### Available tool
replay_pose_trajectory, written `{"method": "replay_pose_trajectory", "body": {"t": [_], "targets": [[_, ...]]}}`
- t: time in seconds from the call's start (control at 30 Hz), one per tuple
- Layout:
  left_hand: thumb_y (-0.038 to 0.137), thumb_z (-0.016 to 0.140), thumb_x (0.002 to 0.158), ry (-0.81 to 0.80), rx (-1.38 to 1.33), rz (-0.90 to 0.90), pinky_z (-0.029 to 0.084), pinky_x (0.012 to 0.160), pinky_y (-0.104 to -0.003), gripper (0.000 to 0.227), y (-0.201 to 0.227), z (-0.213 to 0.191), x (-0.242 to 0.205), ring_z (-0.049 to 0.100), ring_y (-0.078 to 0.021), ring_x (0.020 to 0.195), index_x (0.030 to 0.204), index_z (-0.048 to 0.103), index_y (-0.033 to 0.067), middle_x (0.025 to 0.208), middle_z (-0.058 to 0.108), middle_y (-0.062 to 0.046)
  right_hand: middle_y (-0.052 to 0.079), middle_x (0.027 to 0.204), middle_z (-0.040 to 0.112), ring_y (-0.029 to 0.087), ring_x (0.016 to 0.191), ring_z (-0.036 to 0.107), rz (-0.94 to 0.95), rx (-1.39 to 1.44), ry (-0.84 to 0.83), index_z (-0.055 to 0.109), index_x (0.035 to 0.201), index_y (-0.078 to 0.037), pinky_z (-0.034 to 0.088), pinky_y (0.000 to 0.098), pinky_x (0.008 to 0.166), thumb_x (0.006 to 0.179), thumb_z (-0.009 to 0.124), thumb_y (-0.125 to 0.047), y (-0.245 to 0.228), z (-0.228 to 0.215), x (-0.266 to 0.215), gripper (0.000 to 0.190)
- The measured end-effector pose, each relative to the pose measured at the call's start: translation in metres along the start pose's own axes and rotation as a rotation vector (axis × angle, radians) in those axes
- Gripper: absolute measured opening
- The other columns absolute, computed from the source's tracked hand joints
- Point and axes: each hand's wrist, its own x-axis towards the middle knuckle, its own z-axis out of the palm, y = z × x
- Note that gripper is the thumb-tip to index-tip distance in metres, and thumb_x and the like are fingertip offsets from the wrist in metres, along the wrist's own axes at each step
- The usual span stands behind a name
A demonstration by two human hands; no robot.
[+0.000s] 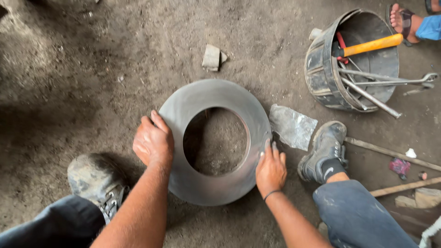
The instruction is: The person uses a small piece of sandpaper to sand the surface of a circular metal disc while another person assists by holding it steady on the ground.
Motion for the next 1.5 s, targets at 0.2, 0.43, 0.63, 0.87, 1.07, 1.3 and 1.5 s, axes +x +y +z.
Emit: {"method": "replay_pose_trajectory", "body": {"t": [0.2,0.43,0.63,0.87,1.07,1.3,1.5], "targets": [[0.047,0.04,0.108,0.034,-0.019,0.012,0.052,0.08,-0.053,0.052,-0.004,0.004,0.002,0.068,-0.0432,0.09,0.099,0.068,0.0049,0.096,0.073,-0.022,0.016,0.143,0.058,0.037,0.118,0.058,0.086,-0.007,-0.118,0.051,0.147,-0.004,0.049,0.0433,0.099,0.098,0.054,-0.02,-0.02,-0.006,-0.085,0.052],[0.048,0.04,0.107,0.014,-0.037,0.02,0.052,0.082,-0.052,0.052,-0.004,0.001,0.002,0.068,-0.0425,0.091,0.099,0.068,0.0048,0.096,0.072,-0.022,0.023,0.153,0.044,0.04,0.137,0.045,0.032,0.015,-0.097,0.048,0.145,0.0,0.04,0.0447,0.11,0.099,0.054,-0.024,-0.045,-0.001,-0.115,0.052],[0.049,0.039,0.107,-0.013,-0.016,-0.009,0.052,0.082,-0.052,0.053,-0.002,0.003,0.003,0.068,-0.0423,0.092,0.099,0.068,0.0055,0.097,0.072,-0.022,0.022,0.162,0.038,0.041,0.147,0.038,-0.131,0.112,0.024,0.045,0.152,0.003,0.033,0.0442,0.12,0.105,0.046,-0.021,-0.035,0.012,-0.017,0.053],[0.049,0.038,0.107,0.0,-0.011,0.002,0.052,0.082,-0.051,0.053,-0.001,0.0,-0.002,0.069,-0.0409,0.093,0.101,0.069,0.0063,0.098,0.073,-0.019,0.017,0.169,0.02,0.04,0.146,0.032,-0.002,0.122,-0.307,0.033,0.156,-0.002,0.035,0.0449,0.116,0.102,0.041,-0.043,-0.017,0.001,0.059,0.068],[0.049,0.038,0.108,-0.01,-0.001,-0.007,0.052,0.084,-0.051,0.054,-0.001,0.001,0.002,0.069,-0.0395,0.093,0.101,0.069,0.006,0.097,0.073,-0.019,0.026,0.167,0.009,0.04,0.154,0.012,-0.128,0.054,-0.375,0.016,0.156,0.007,0.029,0.0478,0.117,0.1,0.036,-0.059,-0.05,-0.022,-0.084,0.089],[0.049,0.039,0.108,0.006,0.01,-0.005,0.052,0.082,-0.051,0.053,-0.003,0.005,0.001,0.069,-0.04,0.092,0.1,0.069,0.0065,0.096,0.073,-0.019,0.026,0.168,0.007,0.04,0.157,0.007,-0.068,0.074,-0.342,0.018,0.157,0.008,0.023,0.0461,0.122,0.101,0.037,-0.061,-0.031,-0.004,-0.015,0.091],[0.049,0.039,0.108,-0.003,-0.004,0.001,0.052,0.081,-0.051,0.053,-0.001,0.002,0.0,0.069,-0.0412,0.09,0.1,0.069,0.0058,0.095,0.073,-0.019,0.026,0.169,0.008,0.041,0.155,0.012,-0.086,0.09,-0.459,0.02,0.157,0.006,0.025,0.0456,0.123,0.1,0.039,-0.061,-0.021,-0.017,0.074,0.09]]}}
